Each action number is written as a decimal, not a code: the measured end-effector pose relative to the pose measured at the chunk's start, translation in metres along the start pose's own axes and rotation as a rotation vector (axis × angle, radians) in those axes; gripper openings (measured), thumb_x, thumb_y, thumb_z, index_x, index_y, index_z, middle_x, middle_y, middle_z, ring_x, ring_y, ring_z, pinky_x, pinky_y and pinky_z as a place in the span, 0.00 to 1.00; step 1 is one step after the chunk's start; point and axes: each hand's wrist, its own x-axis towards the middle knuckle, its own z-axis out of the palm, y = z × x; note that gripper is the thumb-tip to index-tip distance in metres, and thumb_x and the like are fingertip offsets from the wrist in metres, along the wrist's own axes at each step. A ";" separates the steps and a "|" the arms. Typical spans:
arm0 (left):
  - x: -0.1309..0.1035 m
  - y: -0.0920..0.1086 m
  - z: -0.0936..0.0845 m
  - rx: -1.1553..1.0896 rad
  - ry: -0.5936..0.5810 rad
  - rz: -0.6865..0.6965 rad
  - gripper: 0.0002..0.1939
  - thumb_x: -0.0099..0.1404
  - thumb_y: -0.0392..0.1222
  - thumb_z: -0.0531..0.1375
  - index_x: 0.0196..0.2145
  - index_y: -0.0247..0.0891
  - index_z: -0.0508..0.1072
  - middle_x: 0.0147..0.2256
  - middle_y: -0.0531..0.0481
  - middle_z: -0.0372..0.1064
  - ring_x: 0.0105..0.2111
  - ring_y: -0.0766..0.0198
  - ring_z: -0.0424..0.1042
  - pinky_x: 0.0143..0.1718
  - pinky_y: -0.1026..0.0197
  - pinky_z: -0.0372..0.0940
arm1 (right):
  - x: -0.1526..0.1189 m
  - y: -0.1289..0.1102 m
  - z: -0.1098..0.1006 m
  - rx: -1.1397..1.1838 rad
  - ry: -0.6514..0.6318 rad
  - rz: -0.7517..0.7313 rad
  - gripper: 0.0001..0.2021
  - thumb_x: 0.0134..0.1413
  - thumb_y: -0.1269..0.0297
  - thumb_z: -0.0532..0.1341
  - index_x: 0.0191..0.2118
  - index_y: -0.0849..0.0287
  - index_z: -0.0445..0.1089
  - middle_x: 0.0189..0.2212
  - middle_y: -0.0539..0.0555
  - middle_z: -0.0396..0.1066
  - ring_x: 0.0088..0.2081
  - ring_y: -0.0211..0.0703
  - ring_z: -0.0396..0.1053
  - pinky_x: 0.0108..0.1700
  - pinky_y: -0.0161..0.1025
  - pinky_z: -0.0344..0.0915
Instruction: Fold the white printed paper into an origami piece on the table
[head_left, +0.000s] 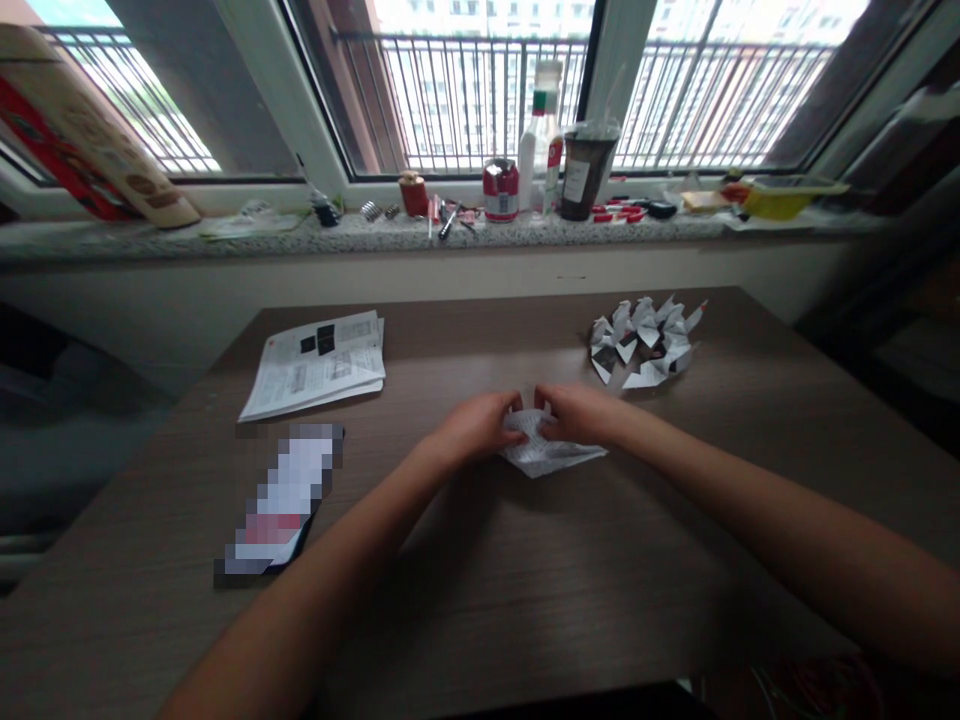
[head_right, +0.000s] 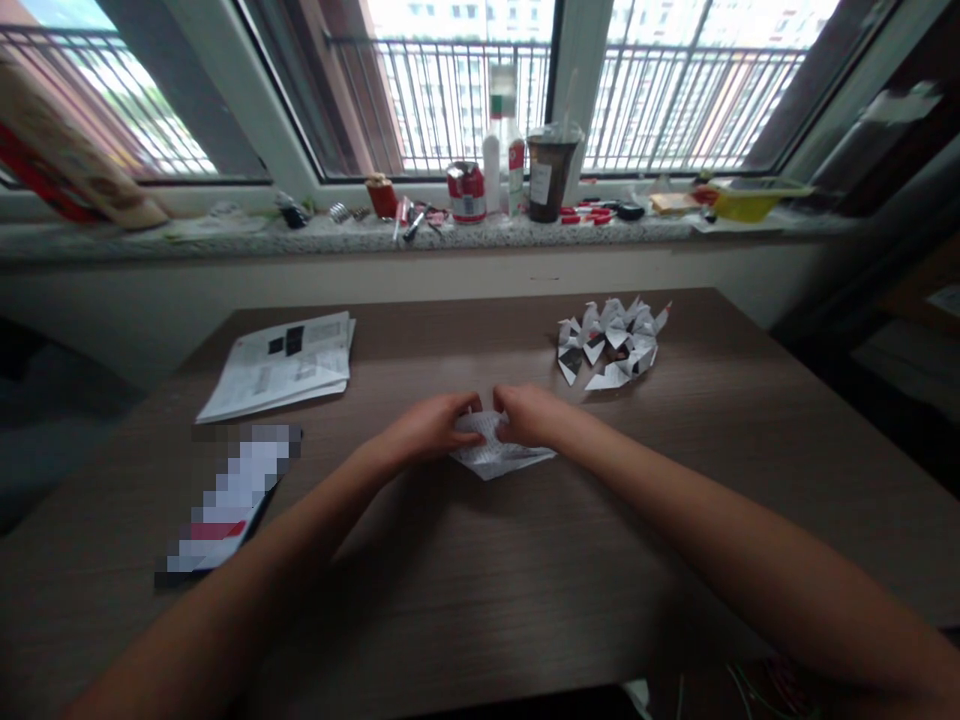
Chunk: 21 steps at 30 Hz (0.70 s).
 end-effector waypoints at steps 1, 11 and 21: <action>-0.002 0.000 0.001 0.003 0.009 -0.006 0.18 0.64 0.46 0.67 0.50 0.40 0.73 0.47 0.45 0.77 0.44 0.53 0.76 0.41 0.59 0.66 | -0.002 0.001 0.001 0.007 -0.001 0.002 0.15 0.55 0.66 0.68 0.48 0.61 0.72 0.37 0.58 0.78 0.38 0.49 0.73 0.34 0.38 0.59; -0.008 0.010 -0.001 0.094 0.040 -0.045 0.18 0.69 0.52 0.62 0.51 0.40 0.74 0.47 0.43 0.78 0.45 0.51 0.77 0.40 0.58 0.65 | -0.015 0.005 0.020 0.069 0.094 -0.008 0.11 0.61 0.67 0.64 0.48 0.62 0.73 0.38 0.58 0.78 0.36 0.45 0.73 0.35 0.37 0.58; 0.007 0.023 -0.006 0.248 -0.013 -0.105 0.17 0.65 0.53 0.61 0.47 0.43 0.77 0.44 0.43 0.79 0.44 0.49 0.78 0.38 0.58 0.67 | -0.012 0.003 0.021 0.053 0.116 -0.001 0.08 0.59 0.67 0.65 0.44 0.61 0.75 0.35 0.57 0.79 0.34 0.44 0.73 0.32 0.36 0.54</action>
